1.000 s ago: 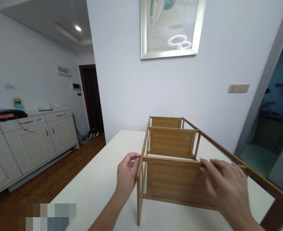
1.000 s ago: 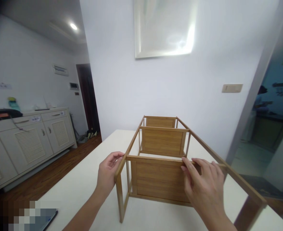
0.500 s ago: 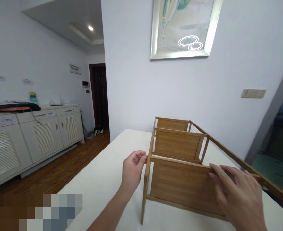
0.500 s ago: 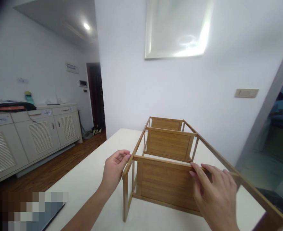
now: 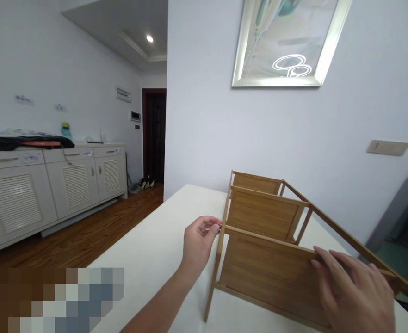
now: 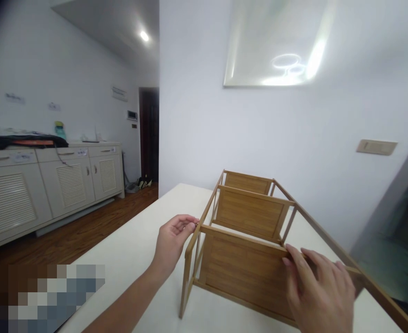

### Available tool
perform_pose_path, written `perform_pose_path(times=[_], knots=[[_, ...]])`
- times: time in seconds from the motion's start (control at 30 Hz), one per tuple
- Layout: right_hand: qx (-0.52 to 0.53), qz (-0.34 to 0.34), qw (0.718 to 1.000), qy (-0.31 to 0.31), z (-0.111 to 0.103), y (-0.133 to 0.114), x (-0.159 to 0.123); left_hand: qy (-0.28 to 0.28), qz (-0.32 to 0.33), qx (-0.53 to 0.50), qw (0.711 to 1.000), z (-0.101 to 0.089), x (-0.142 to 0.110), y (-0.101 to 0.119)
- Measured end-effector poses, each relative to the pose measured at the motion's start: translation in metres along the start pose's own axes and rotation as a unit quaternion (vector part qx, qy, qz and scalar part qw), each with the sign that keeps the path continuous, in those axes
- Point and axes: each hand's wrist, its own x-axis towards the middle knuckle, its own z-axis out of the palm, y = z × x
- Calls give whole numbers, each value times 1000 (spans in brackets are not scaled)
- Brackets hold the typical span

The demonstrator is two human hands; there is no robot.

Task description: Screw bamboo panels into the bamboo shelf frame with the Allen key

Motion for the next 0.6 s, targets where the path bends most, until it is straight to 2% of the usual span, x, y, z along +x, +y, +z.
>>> perform_pose_path(times=[0.2,0.43,0.6], knots=[[-5,1,1000,-6,2,1,-3,-8,-56,23,998,0,1,-2],[-13,-29,999,-4,0,2,-6,-15,-41,31,999,-1,2,-7],[-16,-60,998,-22,-3,6,-13,6,-18,60,998,-1,3,-9]])
